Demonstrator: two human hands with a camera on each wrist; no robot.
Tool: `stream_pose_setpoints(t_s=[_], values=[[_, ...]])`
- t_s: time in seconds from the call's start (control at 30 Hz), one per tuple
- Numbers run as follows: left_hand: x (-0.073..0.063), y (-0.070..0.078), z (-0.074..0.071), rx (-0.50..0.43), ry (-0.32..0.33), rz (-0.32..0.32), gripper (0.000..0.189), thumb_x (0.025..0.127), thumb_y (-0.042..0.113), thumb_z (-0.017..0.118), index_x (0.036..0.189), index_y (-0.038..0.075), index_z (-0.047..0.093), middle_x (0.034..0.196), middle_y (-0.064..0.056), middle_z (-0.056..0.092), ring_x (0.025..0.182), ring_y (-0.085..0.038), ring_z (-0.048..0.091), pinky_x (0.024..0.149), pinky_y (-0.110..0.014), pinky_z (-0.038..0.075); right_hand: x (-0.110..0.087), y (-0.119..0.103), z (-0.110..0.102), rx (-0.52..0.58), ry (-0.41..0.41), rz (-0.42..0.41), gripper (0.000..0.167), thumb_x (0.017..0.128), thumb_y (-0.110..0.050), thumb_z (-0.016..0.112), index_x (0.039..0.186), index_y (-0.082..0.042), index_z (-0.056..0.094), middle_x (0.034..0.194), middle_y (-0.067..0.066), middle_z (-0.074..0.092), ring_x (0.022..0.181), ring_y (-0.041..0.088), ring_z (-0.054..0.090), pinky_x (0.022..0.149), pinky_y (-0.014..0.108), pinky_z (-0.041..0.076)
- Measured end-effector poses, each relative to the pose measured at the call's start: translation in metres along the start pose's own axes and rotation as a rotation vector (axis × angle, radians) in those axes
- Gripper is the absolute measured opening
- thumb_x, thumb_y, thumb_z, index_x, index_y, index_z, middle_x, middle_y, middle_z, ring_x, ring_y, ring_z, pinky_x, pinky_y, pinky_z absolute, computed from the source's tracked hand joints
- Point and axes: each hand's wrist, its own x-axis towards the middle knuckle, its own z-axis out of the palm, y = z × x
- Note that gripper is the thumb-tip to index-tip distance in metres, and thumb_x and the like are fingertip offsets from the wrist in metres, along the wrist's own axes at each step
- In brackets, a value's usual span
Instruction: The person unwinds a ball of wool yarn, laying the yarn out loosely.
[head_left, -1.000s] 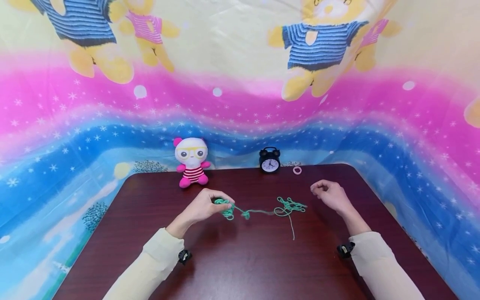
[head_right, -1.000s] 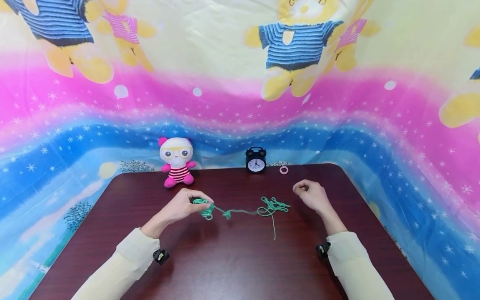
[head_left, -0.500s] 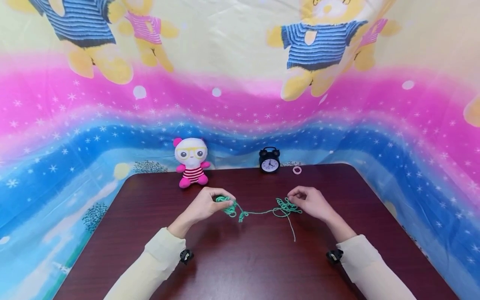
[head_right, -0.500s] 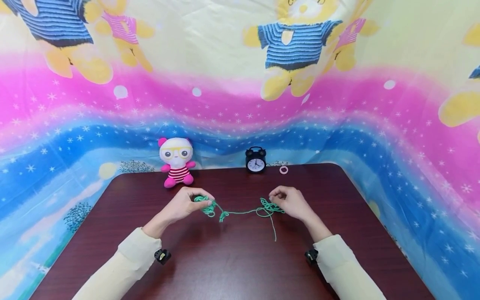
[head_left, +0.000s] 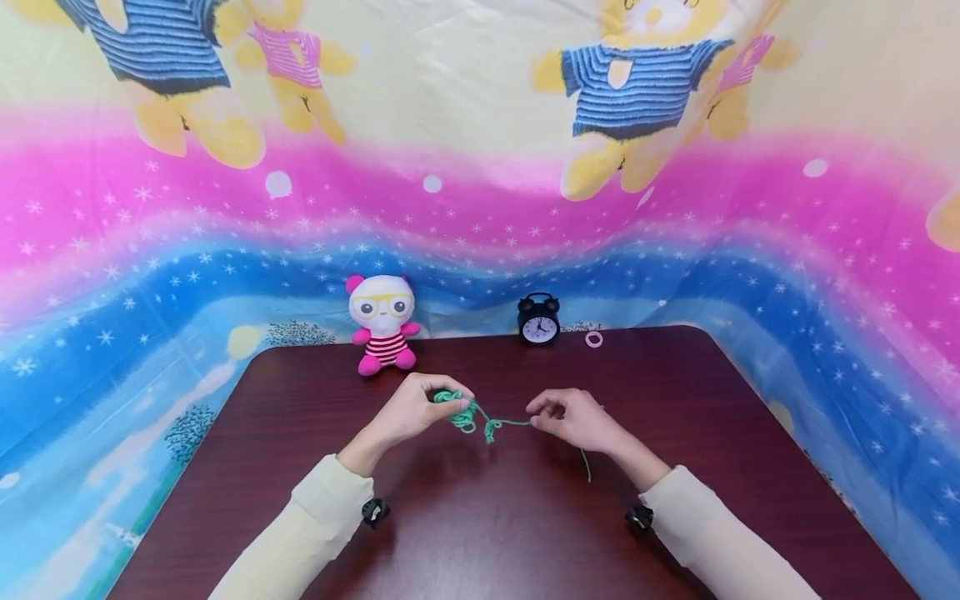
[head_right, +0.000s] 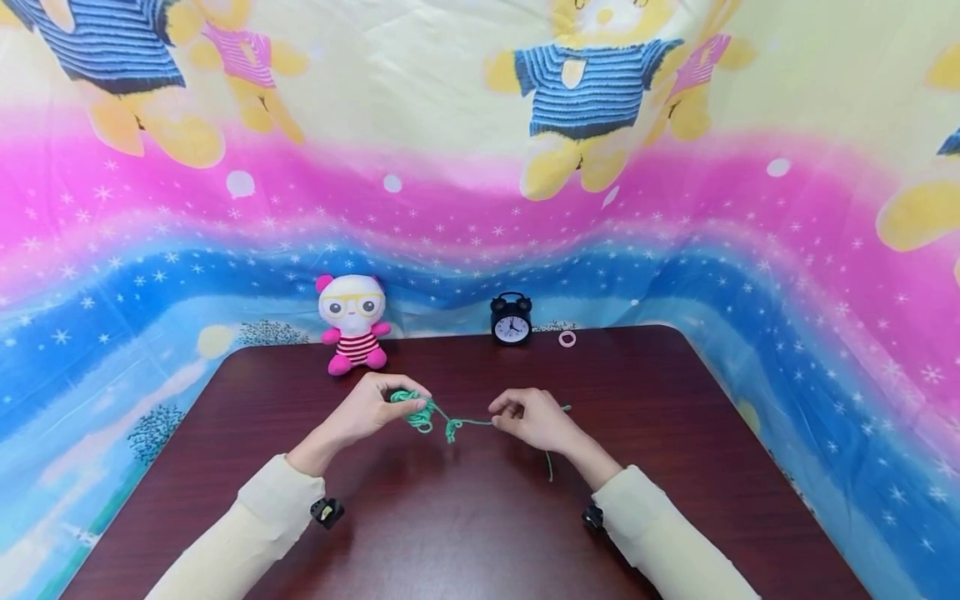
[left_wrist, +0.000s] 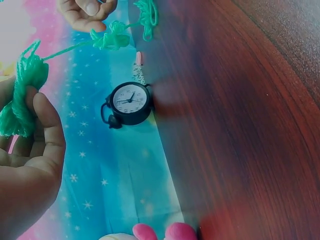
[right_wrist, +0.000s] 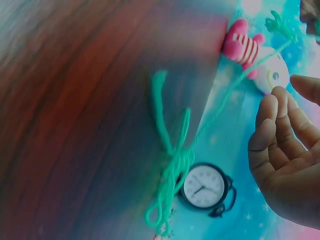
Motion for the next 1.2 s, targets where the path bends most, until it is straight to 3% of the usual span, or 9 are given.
stream_pose_setpoints(t_s=[0.23, 0.43, 0.63, 0.83, 1.2], values=[[0.0, 0.001, 0.001, -0.014, -0.007, 0.008, 0.014, 0.09, 0.028, 0.075, 0.103, 0.023, 0.077, 0.086, -0.002, 0.075, 0.075, -0.017, 0.067, 0.07, -0.029, 0.056, 0.009, -0.004, 0.015, -0.021, -0.035, -0.03, 0.022, 0.093, -0.025, 0.071, 0.112, -0.015, 0.073, 0.084, -0.008, 0.069, 0.068, 0.006, 0.059, 0.059, 0.024, 0.051], [0.001, 0.001, 0.002, -0.026, -0.008, 0.017, 0.013, 0.09, 0.025, 0.075, 0.101, 0.021, 0.078, 0.085, -0.003, 0.075, 0.073, -0.014, 0.066, 0.071, -0.038, 0.057, 0.013, -0.003, 0.023, -0.026, -0.066, -0.05, 0.016, 0.094, -0.026, 0.07, 0.108, -0.019, 0.074, 0.084, -0.01, 0.069, 0.066, 0.006, 0.058, 0.058, 0.024, 0.05], [0.001, 0.002, 0.002, -0.041, 0.001, 0.017, 0.013, 0.089, 0.025, 0.076, 0.1, 0.019, 0.078, 0.085, -0.005, 0.076, 0.073, -0.019, 0.066, 0.067, -0.033, 0.056, 0.015, -0.001, 0.024, -0.036, -0.047, -0.066, 0.015, 0.096, -0.028, 0.068, 0.1, -0.015, 0.076, 0.082, -0.01, 0.069, 0.065, 0.006, 0.056, 0.057, 0.023, 0.049], [-0.001, -0.001, -0.001, -0.049, 0.01, 0.01, 0.012, 0.09, 0.026, 0.075, 0.1, 0.02, 0.078, 0.085, -0.005, 0.074, 0.076, -0.029, 0.066, 0.07, -0.036, 0.056, 0.014, 0.004, 0.014, -0.051, 0.016, -0.022, 0.015, 0.095, -0.028, 0.068, 0.096, -0.015, 0.075, 0.08, -0.01, 0.067, 0.067, 0.006, 0.056, 0.058, 0.023, 0.049], [-0.002, -0.004, -0.005, -0.142, 0.023, 0.109, 0.016, 0.095, 0.019, 0.069, 0.108, 0.014, 0.076, 0.104, -0.008, 0.076, 0.084, -0.014, 0.071, 0.076, -0.031, 0.059, 0.012, 0.019, 0.001, -0.041, 0.057, 0.1, 0.013, 0.095, -0.026, 0.068, 0.096, -0.015, 0.075, 0.079, -0.006, 0.066, 0.064, 0.011, 0.056, 0.056, 0.027, 0.049]])
